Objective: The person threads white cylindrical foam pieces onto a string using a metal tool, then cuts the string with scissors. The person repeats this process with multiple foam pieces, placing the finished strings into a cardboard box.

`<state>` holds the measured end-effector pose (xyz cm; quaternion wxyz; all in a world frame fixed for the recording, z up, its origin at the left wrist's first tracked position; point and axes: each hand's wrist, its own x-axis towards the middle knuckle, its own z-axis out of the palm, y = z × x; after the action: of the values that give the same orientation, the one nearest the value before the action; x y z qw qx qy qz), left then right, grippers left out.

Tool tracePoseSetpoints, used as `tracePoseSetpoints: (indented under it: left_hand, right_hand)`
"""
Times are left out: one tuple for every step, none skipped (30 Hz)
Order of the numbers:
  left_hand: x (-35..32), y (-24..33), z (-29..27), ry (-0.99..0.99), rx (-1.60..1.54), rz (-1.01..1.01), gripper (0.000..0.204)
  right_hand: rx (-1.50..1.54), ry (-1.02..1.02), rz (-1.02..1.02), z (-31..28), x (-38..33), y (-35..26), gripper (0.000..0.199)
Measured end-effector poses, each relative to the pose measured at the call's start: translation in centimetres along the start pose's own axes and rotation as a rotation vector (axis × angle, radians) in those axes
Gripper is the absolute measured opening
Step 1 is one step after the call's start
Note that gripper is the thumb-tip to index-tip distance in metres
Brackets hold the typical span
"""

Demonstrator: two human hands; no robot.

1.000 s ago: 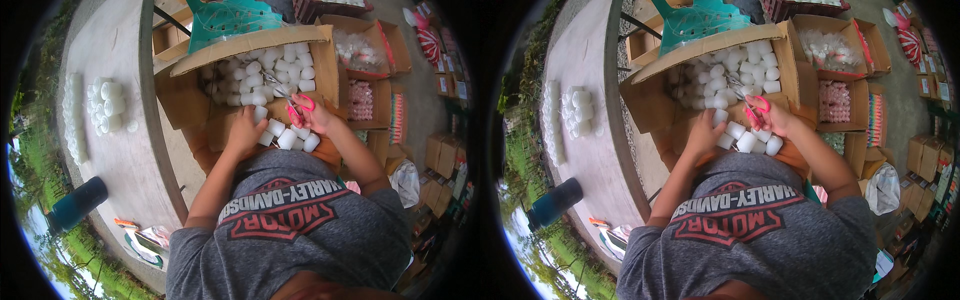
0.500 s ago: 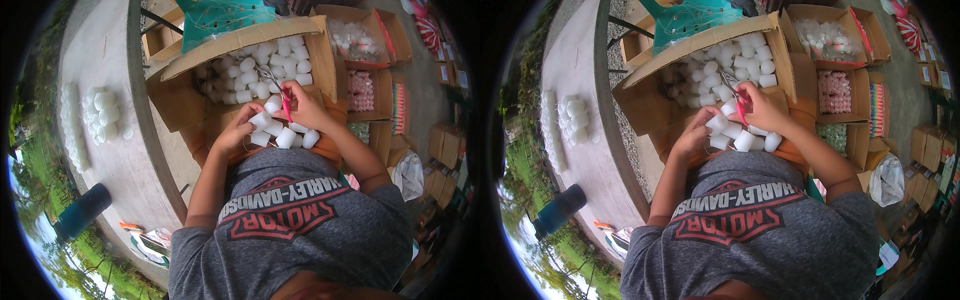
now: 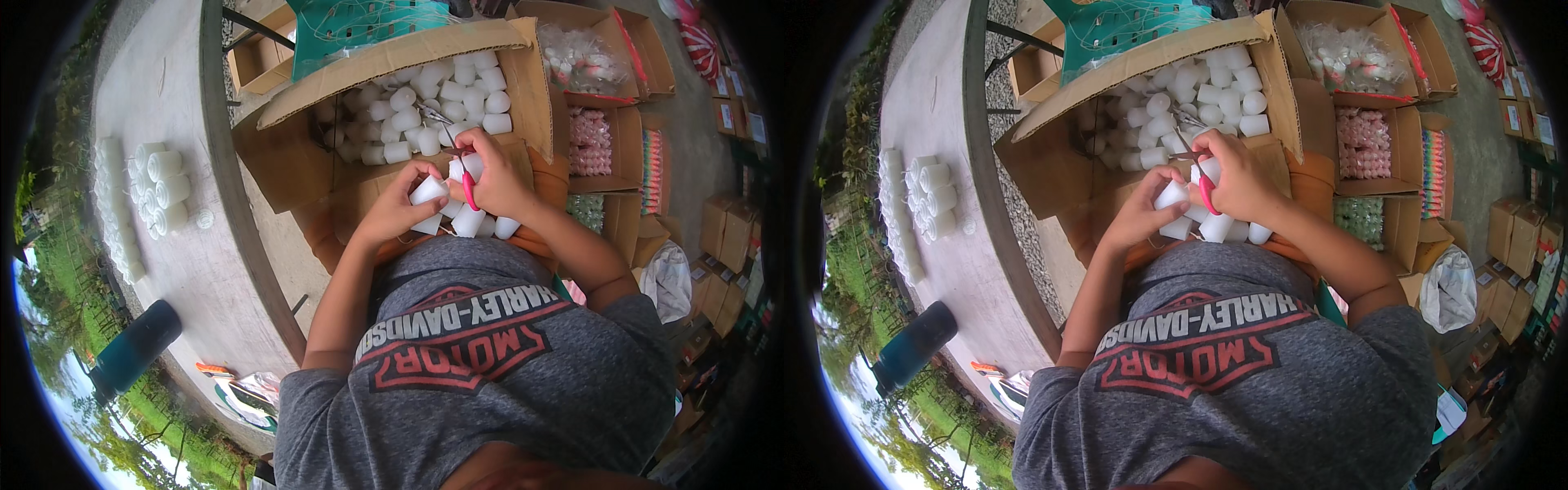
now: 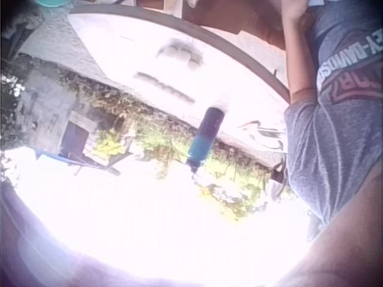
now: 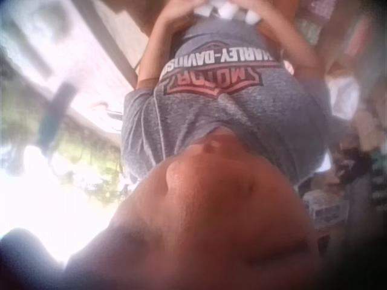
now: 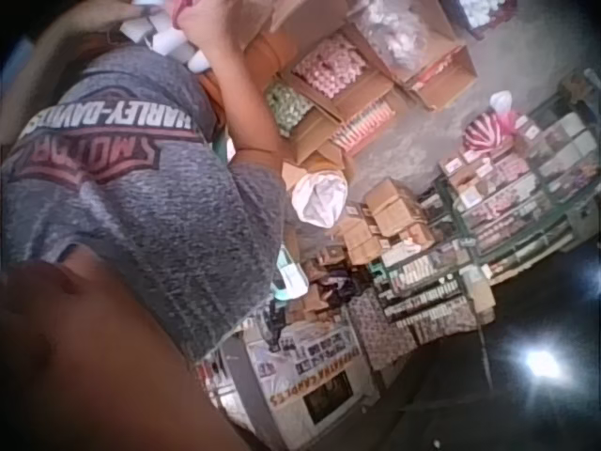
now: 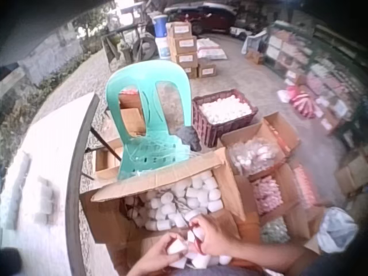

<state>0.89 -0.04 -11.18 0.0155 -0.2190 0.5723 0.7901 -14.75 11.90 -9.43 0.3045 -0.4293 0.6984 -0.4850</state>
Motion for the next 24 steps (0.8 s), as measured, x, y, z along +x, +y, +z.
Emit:
tracePoseSetpoints:
  left_hand:
    - [0.0,0.1,0.1,0.006,0.026,0.003,0.036]
    - [0.0,0.1,0.2,0.012,0.053,0.006,0.037]
    - [0.0,0.2,0.2,0.018,0.079,0.010,0.037]
    - [0.0,0.2,0.3,0.018,0.079,0.012,0.037]
    - [-0.1,0.2,0.3,0.018,0.079,0.014,0.038]
    - [-0.1,0.3,0.3,0.018,0.079,0.017,0.039]
    - [-0.2,0.6,0.3,0.015,0.091,-0.020,0.039]
    - [-0.3,1.3,0.3,0.012,0.103,-0.058,0.039]
    - [-0.4,1.7,0.3,0.009,0.116,-0.095,0.040]
    - [-0.4,1.6,0.2,0.007,0.143,-0.073,0.040]
    - [-0.4,1.5,0.2,0.005,0.171,-0.050,0.040]
    - [-0.4,1.5,0.2,0.003,0.199,-0.027,0.041]
    - [-0.4,1.5,0.2,0.009,0.181,-0.024,0.041]
    - [-0.4,1.5,0.2,0.015,0.164,-0.020,0.041]
    - [-0.5,1.5,0.2,0.020,0.147,-0.016,0.041]
    - [-0.5,1.5,0.2,0.022,0.162,-0.002,0.040]
    - [-0.5,1.4,0.1,0.024,0.177,0.012,0.039]
    - [-0.5,1.4,0.1,0.026,0.192,0.025,0.038]
    - [-0.5,1.7,0.2,0.027,0.230,0.009,0.038]
    - [-0.6,2.2,0.3,0.029,0.267,-0.007,0.037]
    - [-0.6,2.5,0.4,0.031,0.305,-0.024,0.036]
    - [-0.6,2.7,0.6,0.043,0.346,-0.016,0.032]
    - [-0.6,2.7,0.7,0.054,0.388,-0.007,0.029]
    - [-0.5,2.7,0.9,0.065,0.430,0.001,0.025]
  right_hand:
    - [-0.044,0.007,-0.046,-0.2,0.1,-0.3,0.048]
    - [-0.089,0.013,-0.093,-0.3,0.2,-0.5,0.047]
    - [-0.133,0.020,-0.139,-0.4,0.3,-0.7,0.046]
    - [-0.153,0.032,-0.160,-0.5,0.3,-0.8,0.045]
    - [-0.172,0.045,-0.181,-0.5,0.4,-0.9,0.045]
    - [-0.192,0.058,-0.203,-0.5,0.4,-0.9,0.044]
    - [-0.205,0.061,-0.211,-0.6,0.5,-1.0,0.044]
    - [-0.219,0.064,-0.219,-0.6,0.5,-1.0,0.044]
    - [-0.233,0.068,-0.227,-0.7,0.6,-1.0,0.044]
    - [-0.238,0.074,-0.215,-0.7,0.6,-1.1,0.044]
    - [-0.244,0.079,-0.203,-0.8,0.6,-1.2,0.044]
    - [-0.249,0.086,-0.191,-0.8,0.6,-1.3,0.044]
    - [-0.250,0.095,-0.187,-0.8,0.6,-1.2,0.044]
    - [-0.250,0.105,-0.183,-0.9,0.7,-1.1,0.044]
    - [-0.251,0.115,-0.179,-1.0,0.8,-1.0,0.044]
    - [-0.242,0.110,-0.179,-1.0,0.8,-1.0,0.044]
    - [-0.233,0.104,-0.178,-1.1,0.9,-1.0,0.044]
    - [-0.224,0.099,-0.178,-1.1,1.0,-1.0,0.045]
    - [-0.239,0.100,-0.195,-1.2,1.0,-1.0,0.045]
    - [-0.255,0.102,-0.212,-1.2,1.0,-1.0,0.046]
    - [-0.270,0.104,-0.229,-1.2,1.1,-1.0,0.047]
    - [-0.276,0.109,-0.227,-1.2,1.2,-0.9,0.047]
    - [-0.282,0.114,-0.225,-1.2,1.3,-0.9,0.048]
    - [-0.287,0.119,-0.223,-1.2,1.4,-0.8,0.049]
